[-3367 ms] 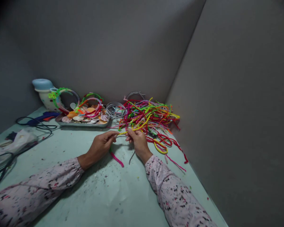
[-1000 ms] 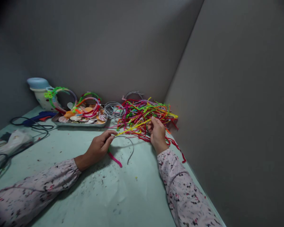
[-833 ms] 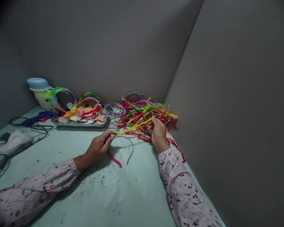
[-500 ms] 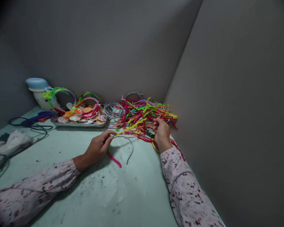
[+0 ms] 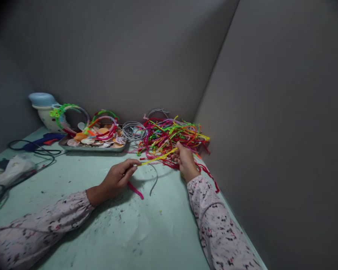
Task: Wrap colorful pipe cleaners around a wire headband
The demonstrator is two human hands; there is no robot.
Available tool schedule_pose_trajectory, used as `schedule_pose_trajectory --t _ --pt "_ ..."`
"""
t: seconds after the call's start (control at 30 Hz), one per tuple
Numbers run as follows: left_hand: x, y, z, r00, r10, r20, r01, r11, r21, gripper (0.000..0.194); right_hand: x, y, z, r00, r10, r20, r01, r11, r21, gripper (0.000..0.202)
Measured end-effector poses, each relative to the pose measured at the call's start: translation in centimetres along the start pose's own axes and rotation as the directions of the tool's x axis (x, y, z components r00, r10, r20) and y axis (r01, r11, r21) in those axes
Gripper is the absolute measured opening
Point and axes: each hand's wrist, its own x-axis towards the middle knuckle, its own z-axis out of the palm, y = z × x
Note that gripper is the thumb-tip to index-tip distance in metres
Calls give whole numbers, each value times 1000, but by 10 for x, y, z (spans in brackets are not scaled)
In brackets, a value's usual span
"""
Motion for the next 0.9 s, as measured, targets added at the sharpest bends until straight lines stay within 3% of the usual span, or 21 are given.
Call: schedule_pose_trajectory --t 0.23,0.47,0.9 --pt "1 0 1 999 -44 26 43 998 38 28 1 -3 0 999 -13 48 10 999 52 14" --pt "2 -5 4 989 -150 13 148 984 103 30 5 -5 -5 976 -216 29 217 974 -61 18" --pt "3 -7 4 986 -168 -18 168 973 158 28 8 -15 -9 976 -217 29 214 973 88 19"
